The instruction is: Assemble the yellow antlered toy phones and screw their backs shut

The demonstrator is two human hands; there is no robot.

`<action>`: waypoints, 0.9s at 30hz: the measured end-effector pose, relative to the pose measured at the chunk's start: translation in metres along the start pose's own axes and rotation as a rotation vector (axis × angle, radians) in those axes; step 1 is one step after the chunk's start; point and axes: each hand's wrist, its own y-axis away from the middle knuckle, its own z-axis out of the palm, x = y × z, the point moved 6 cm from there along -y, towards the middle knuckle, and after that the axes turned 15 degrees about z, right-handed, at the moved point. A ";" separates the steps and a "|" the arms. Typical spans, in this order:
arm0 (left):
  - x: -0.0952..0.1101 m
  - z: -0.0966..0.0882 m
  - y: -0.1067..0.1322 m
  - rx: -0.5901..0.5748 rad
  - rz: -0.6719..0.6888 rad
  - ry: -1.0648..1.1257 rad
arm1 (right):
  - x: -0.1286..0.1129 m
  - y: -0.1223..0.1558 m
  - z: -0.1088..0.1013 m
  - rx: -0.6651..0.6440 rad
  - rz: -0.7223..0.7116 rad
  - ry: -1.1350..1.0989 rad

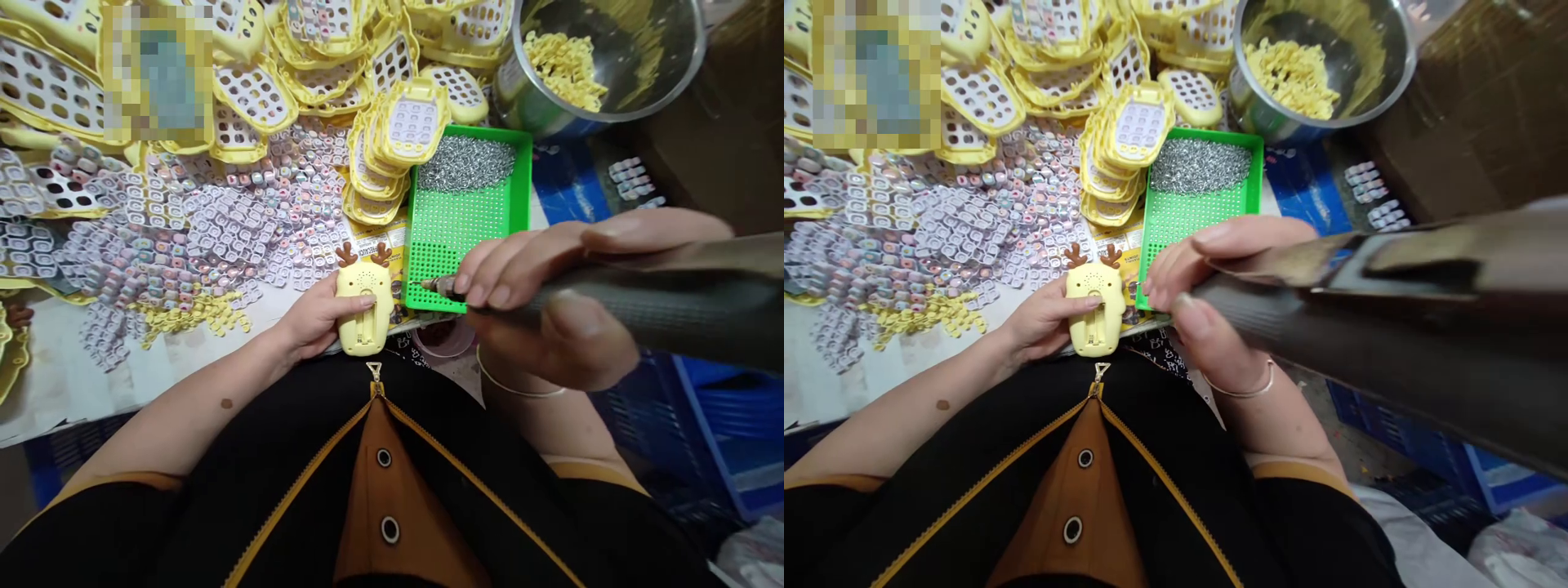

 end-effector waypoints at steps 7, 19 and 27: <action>0.000 0.001 -0.001 -0.051 0.024 -0.013 | -0.006 -0.003 0.039 -0.069 -0.328 -0.158; -0.002 0.001 -0.005 -0.074 0.016 0.023 | 0.031 -0.016 0.045 -0.237 -0.164 -0.060; 0.001 -0.001 -0.005 -0.068 0.029 -0.044 | 0.031 -0.018 0.051 -0.296 -0.152 0.008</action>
